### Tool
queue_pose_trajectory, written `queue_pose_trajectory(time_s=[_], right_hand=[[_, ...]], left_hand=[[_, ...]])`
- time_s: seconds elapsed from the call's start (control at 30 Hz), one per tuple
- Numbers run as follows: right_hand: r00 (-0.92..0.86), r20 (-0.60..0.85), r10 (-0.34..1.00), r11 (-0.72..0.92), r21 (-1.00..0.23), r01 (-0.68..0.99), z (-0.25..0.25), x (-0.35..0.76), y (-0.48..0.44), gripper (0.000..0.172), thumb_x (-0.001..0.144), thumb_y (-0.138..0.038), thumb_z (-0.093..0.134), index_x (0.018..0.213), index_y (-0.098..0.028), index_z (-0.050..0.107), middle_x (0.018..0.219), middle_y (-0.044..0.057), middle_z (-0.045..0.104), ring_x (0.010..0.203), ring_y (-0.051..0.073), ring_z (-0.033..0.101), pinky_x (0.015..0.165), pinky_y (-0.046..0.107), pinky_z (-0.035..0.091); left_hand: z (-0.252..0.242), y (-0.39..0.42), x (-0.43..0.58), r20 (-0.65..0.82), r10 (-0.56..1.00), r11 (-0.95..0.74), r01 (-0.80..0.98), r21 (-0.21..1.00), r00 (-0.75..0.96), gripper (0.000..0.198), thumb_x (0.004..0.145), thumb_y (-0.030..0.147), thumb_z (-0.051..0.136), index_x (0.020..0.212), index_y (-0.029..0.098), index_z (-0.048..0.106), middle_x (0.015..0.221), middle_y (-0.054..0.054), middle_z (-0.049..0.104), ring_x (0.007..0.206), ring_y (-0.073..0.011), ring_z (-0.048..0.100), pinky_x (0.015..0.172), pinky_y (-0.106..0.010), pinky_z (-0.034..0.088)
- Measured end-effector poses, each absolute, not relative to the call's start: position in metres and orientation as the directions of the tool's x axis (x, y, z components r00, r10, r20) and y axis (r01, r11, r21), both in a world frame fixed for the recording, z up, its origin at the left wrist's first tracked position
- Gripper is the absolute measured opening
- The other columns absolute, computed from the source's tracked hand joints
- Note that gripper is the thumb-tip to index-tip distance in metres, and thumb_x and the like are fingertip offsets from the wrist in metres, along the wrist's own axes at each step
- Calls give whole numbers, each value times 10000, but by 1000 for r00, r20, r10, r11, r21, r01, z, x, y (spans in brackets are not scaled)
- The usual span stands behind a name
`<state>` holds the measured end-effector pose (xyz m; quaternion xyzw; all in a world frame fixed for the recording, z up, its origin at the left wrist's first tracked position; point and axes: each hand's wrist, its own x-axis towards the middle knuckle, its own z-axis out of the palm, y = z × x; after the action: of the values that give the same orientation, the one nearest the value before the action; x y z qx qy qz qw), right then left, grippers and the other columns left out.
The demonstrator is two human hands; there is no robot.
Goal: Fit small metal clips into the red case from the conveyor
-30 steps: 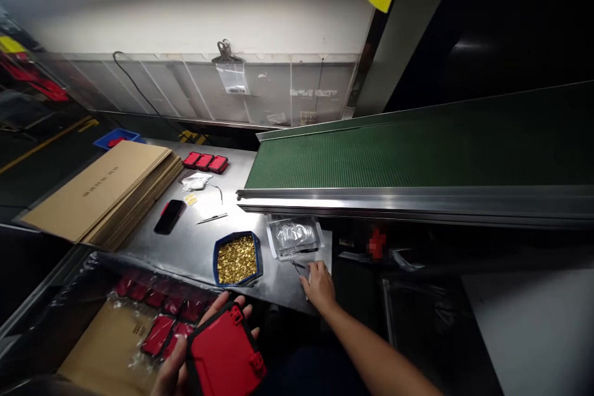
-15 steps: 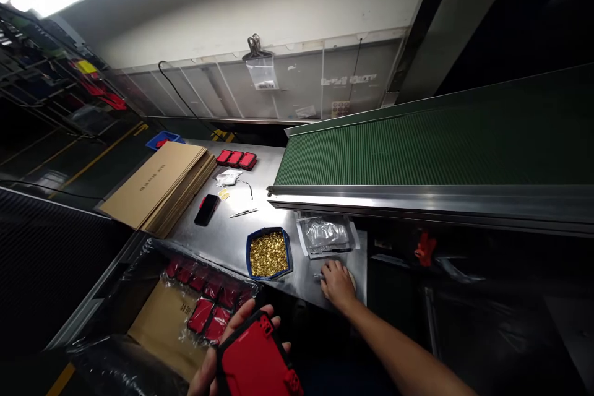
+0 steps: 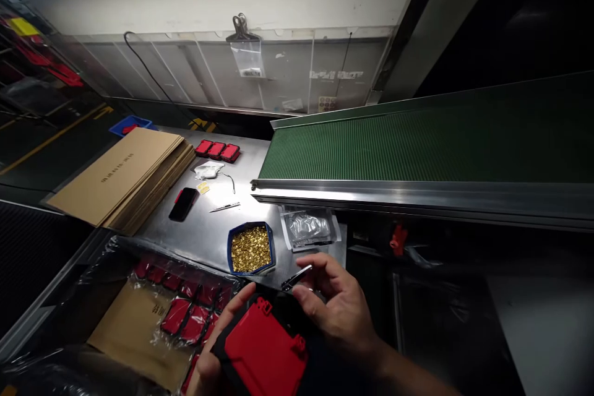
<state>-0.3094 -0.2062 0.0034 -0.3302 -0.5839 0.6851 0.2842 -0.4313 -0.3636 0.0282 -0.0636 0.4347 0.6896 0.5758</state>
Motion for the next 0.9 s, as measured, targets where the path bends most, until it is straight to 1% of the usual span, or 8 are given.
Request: queue_pose_trajectory(time_s=[0.07,0.13,0.3,0.47,0.57,0.67,0.8,0.9], right_hand=[[-651,-132,748,-204,-978,-36,12,-308,-205,347,786,-414,777,1033,-196,666,769,7,624,703,131,598,664,252,511],[-681,-122,722,-223,-973,-62,17,-307,-205,327,766,-396,806,999,-200,686,771,11,666,718,131,625,690,246,519],[-691,-66,720,-171,-982,-84,21,-305,-206,283,756,-340,829,971,-197,712,785,20,724,718,131,662,687,233,535],[-673,-10,740,-112,-988,-109,21,-303,-204,279,738,-333,848,941,-185,726,750,24,731,678,131,666,644,226,537],[-670,-5,743,-105,-988,-110,18,-301,-205,255,744,-311,846,936,-192,728,760,25,738,679,132,669,639,227,533],[-655,-3,756,-107,-987,-120,17,-301,-208,206,759,-289,831,907,-190,727,764,30,732,695,137,672,639,230,527],[-555,-197,808,-380,-895,-236,9,-306,-212,340,811,-454,776,979,-189,643,782,31,735,673,122,671,627,219,535],[-452,-510,732,-649,-724,-234,-2,-313,-216,498,797,-610,728,989,-184,554,792,28,731,673,127,668,620,226,533]], left_hand=[[20,-359,-433,-583,740,53,-836,547,-335,991,406,691,928,1265,263,679,1229,-156,708,1133,-467,633,942,-529,566],[15,-355,-435,-574,752,71,-826,559,-324,1029,292,679,947,1199,251,720,1158,-149,737,1073,-455,664,909,-485,582],[6,-356,-441,-606,742,178,-788,589,-285,694,546,551,948,1159,300,739,1075,-103,762,987,-368,711,829,-354,581],[-9,-363,-444,-471,837,157,-702,694,-279,1026,419,748,884,1300,282,641,1140,-135,731,1029,-423,676,883,-418,557],[-11,-362,-441,-459,843,162,-680,715,-282,836,597,664,869,1304,286,634,1146,-126,726,1012,-393,683,900,-404,549],[-4,-360,-436,-472,823,155,-674,722,-316,894,547,683,886,1289,248,641,1169,-140,713,1018,-412,669,881,-405,553],[8,-360,-435,-451,718,162,-502,849,-531,986,477,664,925,1296,205,624,1246,-136,674,1165,-456,583,983,-423,518],[12,-360,-443,-68,728,74,-21,997,-683,839,543,608,915,1258,250,661,1261,-86,647,1197,-387,565,1069,-404,476]])
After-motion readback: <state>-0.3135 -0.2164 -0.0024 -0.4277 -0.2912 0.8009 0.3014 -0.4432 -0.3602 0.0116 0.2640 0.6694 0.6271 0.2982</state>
